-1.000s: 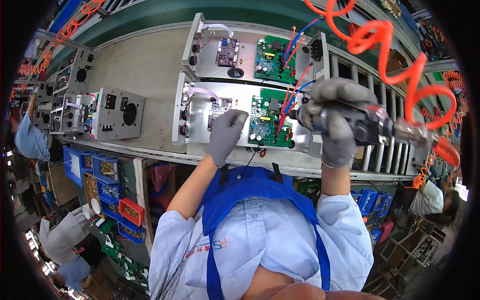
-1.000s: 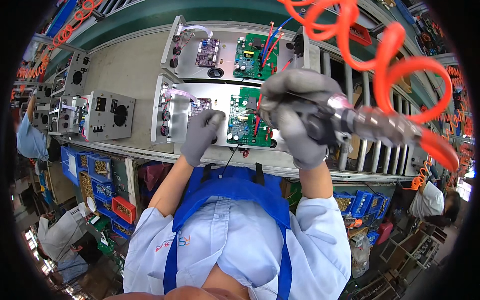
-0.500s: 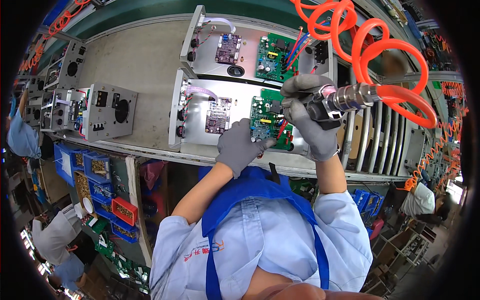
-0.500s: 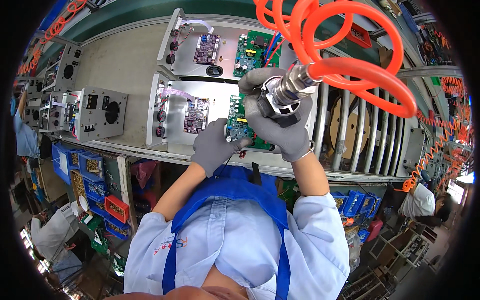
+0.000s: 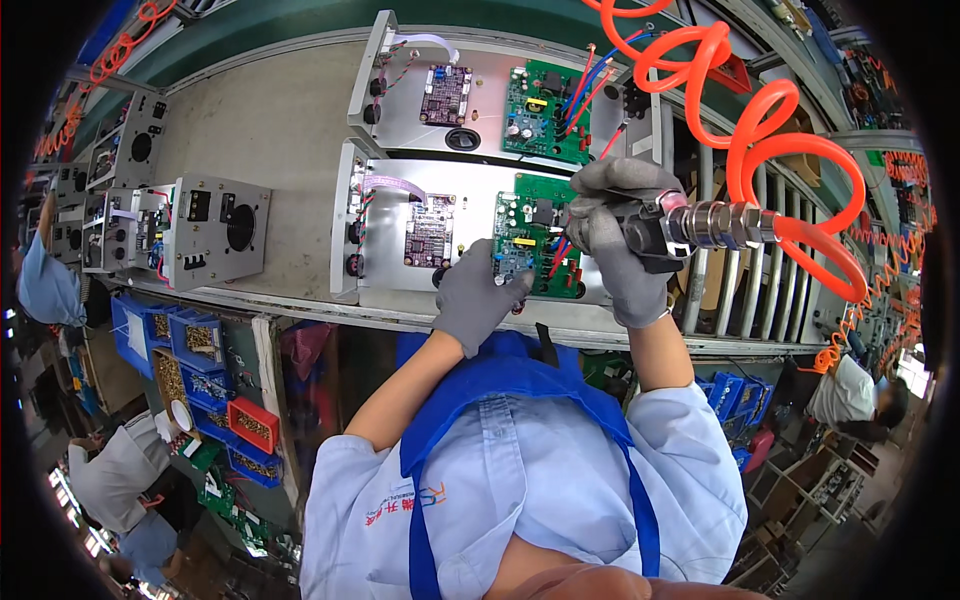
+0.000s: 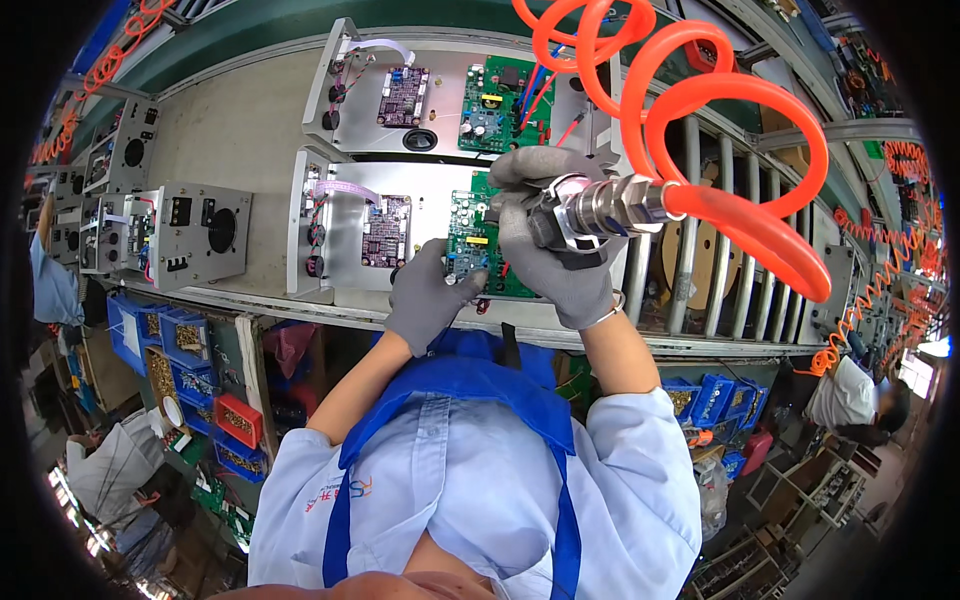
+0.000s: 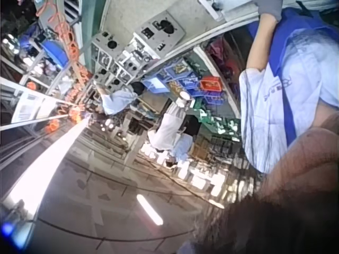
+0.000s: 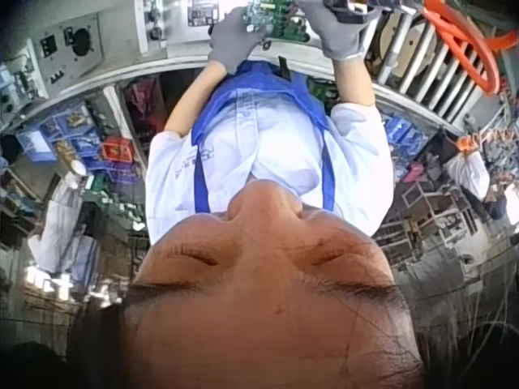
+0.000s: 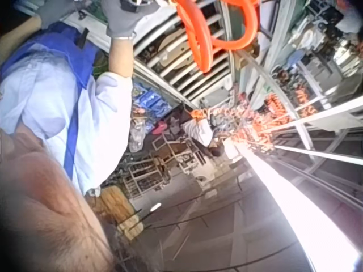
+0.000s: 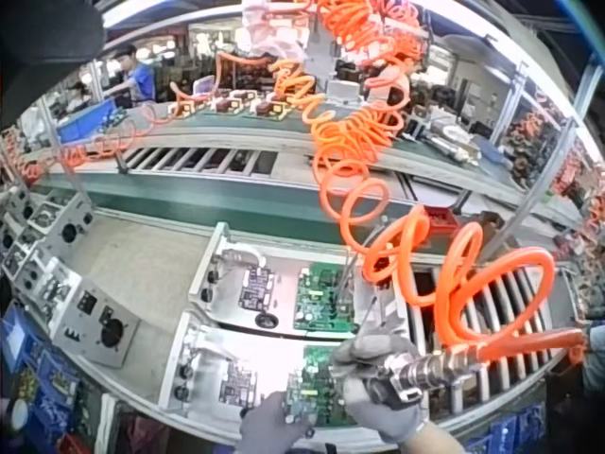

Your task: The person uses a pneumatic screwdriver to fasten screws onto a circuit board mounted in a metal housing. They repeatedly pick up screws from a nearby bin, align them with the tool, and drive them into the board. The person also handles the board and housing to adjust positioning during the process.

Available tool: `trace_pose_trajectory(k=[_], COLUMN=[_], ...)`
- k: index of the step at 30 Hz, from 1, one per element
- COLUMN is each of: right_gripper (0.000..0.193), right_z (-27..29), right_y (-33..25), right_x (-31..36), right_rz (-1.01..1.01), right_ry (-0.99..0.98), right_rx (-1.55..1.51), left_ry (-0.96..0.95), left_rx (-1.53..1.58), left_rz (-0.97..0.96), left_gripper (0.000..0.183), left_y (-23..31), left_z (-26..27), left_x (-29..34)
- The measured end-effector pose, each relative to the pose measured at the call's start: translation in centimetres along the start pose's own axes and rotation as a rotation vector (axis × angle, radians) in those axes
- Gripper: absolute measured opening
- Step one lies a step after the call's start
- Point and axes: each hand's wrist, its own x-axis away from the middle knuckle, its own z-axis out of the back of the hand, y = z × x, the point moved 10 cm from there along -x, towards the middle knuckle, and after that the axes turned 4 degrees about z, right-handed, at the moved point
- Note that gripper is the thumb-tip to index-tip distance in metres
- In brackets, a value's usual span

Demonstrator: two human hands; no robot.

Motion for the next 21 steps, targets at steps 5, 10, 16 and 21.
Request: trace_pose_trajectory(k=[5, 10, 16, 21], right_gripper=[0.031, 0.038, 0.04, 0.04], right_z=[0.5, -0.3, 0.1, 1.1], right_y=[0.8, 0.1, -0.4, -5.2], right_x=[0.1, 0.1, 0.3, 0.7], right_rz=[-0.073, 0.039, 0.017, 0.143], right_ry=[0.018, -0.163, -0.176, -0.102], right_rx=[-0.056, 0.03, -0.052, -0.326], left_ry=[0.036, 0.044, 0.095, -0.035], left_rx=[-0.014, -0.09, -0.03, 0.688], left_rz=[-0.002, 0.014, 0.012, 0.033], left_gripper=[0.054, 0.055, 0.056, 0.032], left_y=[-0.3, -0.3, -1.3, -3.1], left_z=[-0.1, -0.2, 0.5, 1.5], left_x=[0.0, -0.2, 0.5, 4.0])
